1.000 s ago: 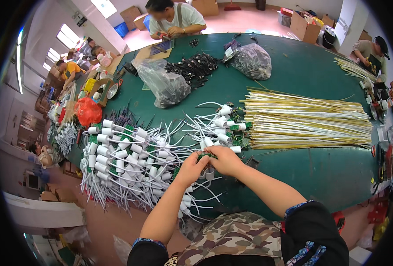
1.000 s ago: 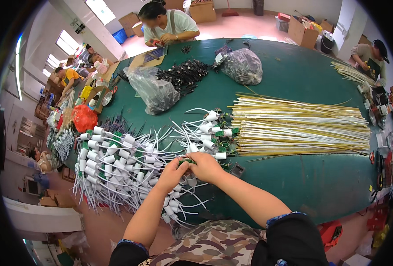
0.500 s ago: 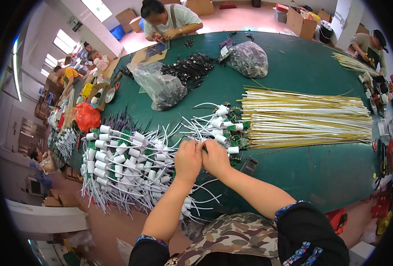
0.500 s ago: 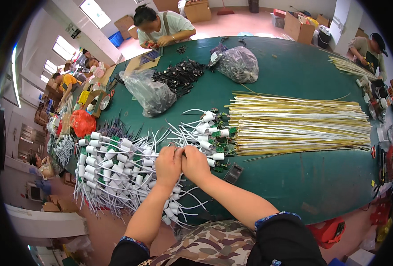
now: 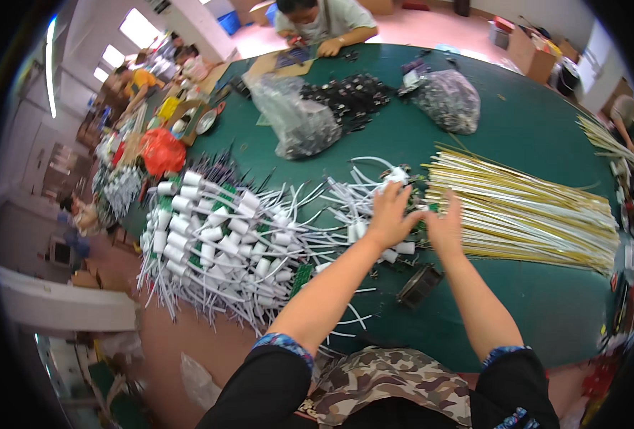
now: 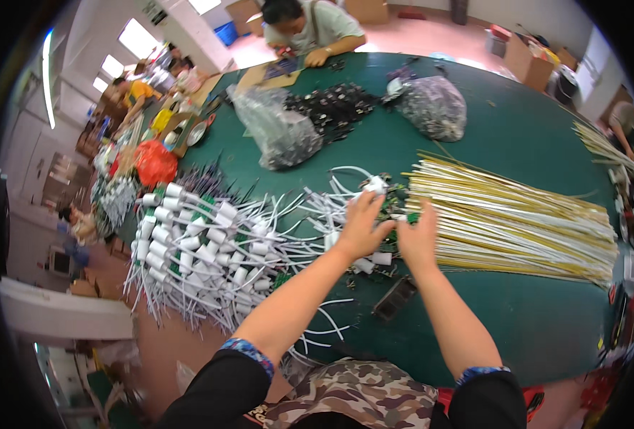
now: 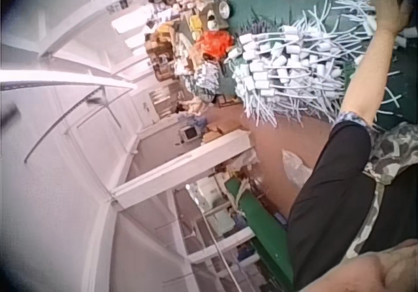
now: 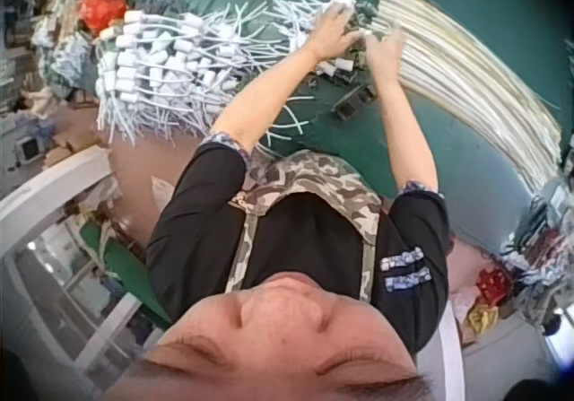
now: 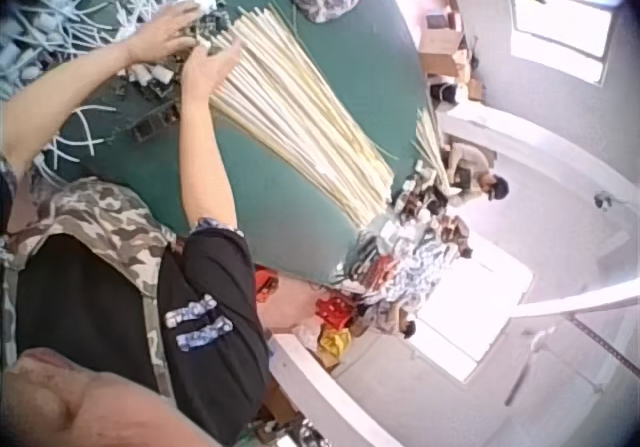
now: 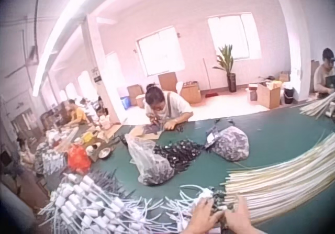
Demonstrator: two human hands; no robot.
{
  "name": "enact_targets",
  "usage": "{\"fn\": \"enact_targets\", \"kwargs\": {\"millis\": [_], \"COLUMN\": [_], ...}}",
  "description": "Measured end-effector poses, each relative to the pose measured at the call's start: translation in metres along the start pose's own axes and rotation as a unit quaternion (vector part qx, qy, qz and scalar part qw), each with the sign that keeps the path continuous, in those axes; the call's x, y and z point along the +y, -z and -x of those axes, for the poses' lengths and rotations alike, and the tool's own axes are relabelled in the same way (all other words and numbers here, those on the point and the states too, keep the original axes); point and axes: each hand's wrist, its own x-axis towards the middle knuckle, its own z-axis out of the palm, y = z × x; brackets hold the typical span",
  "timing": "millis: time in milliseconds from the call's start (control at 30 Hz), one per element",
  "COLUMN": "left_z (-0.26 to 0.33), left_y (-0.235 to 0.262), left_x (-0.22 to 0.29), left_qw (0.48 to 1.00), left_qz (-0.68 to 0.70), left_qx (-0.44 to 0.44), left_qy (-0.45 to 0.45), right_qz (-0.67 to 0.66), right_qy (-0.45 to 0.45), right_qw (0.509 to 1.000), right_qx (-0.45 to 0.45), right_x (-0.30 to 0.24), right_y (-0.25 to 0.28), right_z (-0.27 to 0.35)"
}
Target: The person assembles electrical components by hand, connecting electrical wires to circuit boards and grouping them together with wire ties inside plastic housings.
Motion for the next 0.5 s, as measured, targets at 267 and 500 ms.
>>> {"fn": "enact_targets", "kwargs": {"millis": [267,500], "left_z": [0.139,0.283], "left_y": [0.076,0.149], "left_x": [0.027,-0.019], "left_qw": [0.983,0.936], "left_qz": [0.122,-0.087], "left_qx": [0.042,0.116], "left_qy": [0.132,0.322], "right_qz": [-0.103,0.08], "right_qy": [0.251,0.291], "right_qw": [0.906,0.806], "right_qx": [-0.325,-0.509], "right_x": [-0.098,-0.08], "right_y": [-0.03,-0.175], "right_z": [0.059,0.139]}}
